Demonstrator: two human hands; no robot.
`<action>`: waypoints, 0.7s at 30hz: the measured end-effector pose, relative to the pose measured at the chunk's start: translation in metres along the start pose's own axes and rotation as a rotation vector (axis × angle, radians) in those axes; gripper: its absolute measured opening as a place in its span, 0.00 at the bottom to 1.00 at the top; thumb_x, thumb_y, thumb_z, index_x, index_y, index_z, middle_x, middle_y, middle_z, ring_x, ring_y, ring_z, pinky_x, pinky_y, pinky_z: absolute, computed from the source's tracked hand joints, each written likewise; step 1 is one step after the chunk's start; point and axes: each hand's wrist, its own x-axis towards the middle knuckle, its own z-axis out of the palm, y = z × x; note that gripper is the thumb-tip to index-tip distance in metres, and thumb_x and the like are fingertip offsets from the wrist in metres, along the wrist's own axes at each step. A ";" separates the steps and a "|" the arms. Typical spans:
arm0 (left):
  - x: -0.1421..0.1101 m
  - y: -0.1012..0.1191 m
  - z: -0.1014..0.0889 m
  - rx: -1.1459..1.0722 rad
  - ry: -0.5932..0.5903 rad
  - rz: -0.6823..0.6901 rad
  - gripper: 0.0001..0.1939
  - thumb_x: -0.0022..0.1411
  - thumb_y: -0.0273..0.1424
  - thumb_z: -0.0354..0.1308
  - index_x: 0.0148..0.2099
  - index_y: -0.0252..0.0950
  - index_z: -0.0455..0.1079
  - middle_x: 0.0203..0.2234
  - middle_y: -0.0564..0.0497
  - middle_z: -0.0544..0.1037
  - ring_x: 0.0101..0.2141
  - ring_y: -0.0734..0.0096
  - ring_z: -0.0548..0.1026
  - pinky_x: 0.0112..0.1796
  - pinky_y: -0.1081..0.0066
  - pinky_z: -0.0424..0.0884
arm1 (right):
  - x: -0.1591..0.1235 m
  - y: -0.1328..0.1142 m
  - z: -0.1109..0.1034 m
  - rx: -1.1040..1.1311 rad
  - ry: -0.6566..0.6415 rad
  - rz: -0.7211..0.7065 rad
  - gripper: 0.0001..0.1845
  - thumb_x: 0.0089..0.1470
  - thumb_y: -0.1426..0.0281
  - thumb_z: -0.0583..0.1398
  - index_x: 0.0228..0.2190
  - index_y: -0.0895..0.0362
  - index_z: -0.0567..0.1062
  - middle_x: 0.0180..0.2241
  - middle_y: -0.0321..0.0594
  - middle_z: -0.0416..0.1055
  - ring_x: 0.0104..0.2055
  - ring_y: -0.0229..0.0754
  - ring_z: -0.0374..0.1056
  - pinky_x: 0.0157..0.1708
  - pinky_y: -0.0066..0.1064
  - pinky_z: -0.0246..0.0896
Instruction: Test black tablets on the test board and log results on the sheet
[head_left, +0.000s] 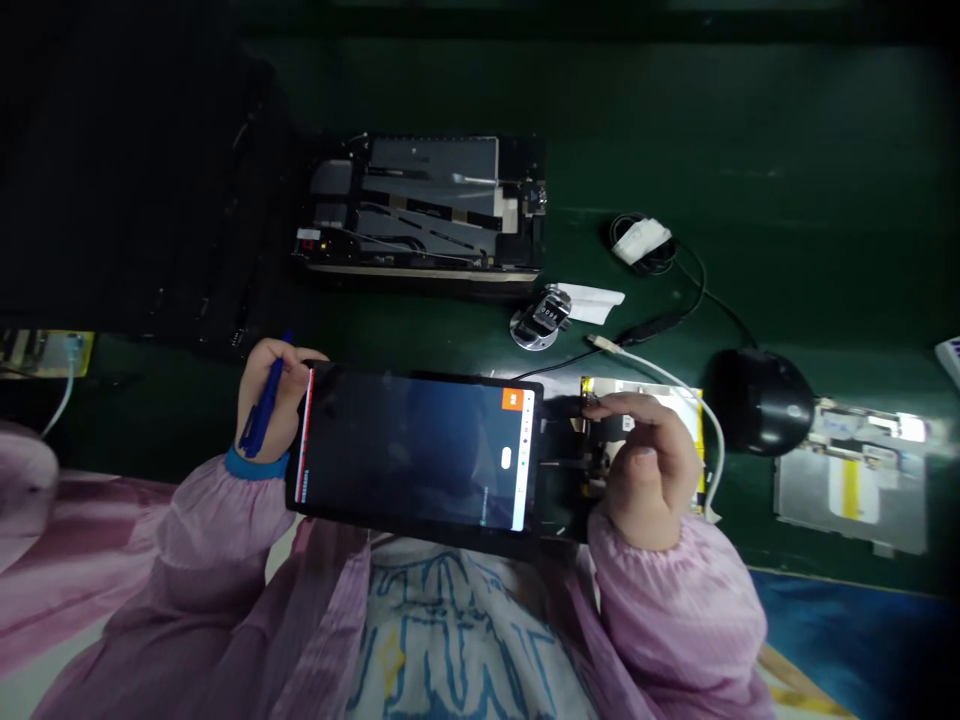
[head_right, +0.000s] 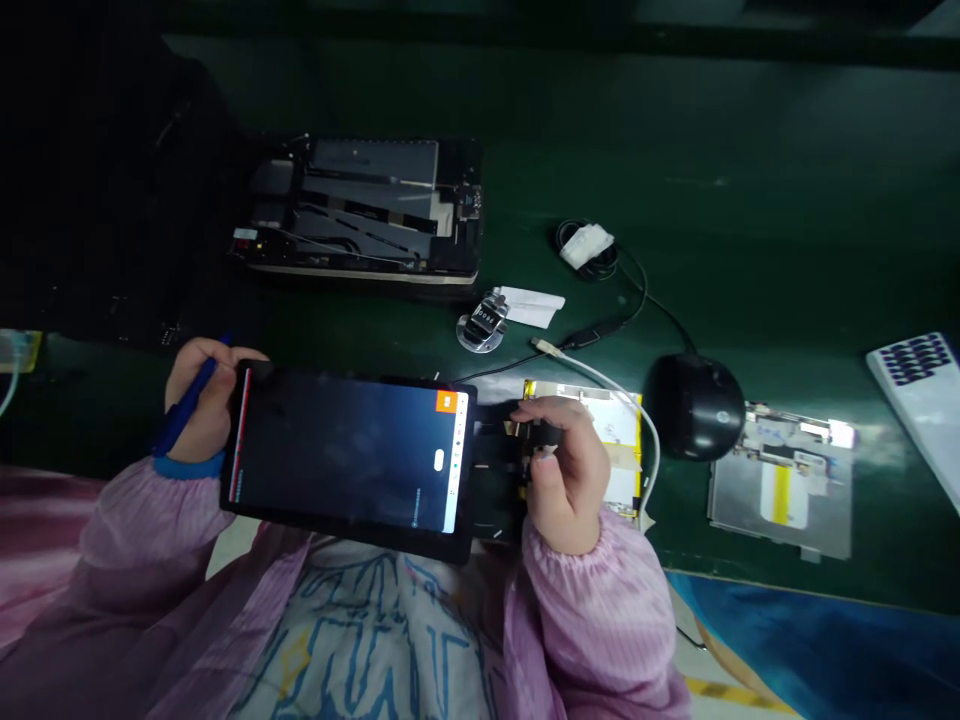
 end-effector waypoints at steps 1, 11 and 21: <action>0.000 -0.001 -0.001 0.010 -0.003 0.002 0.14 0.58 0.42 0.60 0.36 0.39 0.63 0.33 0.49 0.78 0.27 0.70 0.73 0.26 0.70 0.65 | 0.001 0.000 -0.001 0.019 -0.017 -0.043 0.19 0.59 0.55 0.50 0.38 0.55 0.72 0.33 0.42 0.71 0.39 0.49 0.69 0.40 0.44 0.64; 0.000 0.000 -0.001 0.097 -0.008 0.049 0.13 0.60 0.42 0.58 0.36 0.39 0.62 0.32 0.49 0.78 0.27 0.70 0.74 0.28 0.70 0.66 | -0.003 -0.011 -0.001 -0.054 -0.049 -0.291 0.12 0.49 0.68 0.60 0.39 0.53 0.71 0.33 0.40 0.70 0.40 0.50 0.68 0.41 0.47 0.63; 0.003 -0.005 -0.004 0.189 -0.008 0.056 0.14 0.60 0.43 0.57 0.36 0.40 0.61 0.33 0.51 0.77 0.29 0.69 0.75 0.32 0.68 0.68 | -0.030 -0.033 0.002 -0.329 -0.200 -0.260 0.28 0.48 0.60 0.60 0.51 0.52 0.63 0.48 0.48 0.63 0.55 0.61 0.57 0.57 0.65 0.43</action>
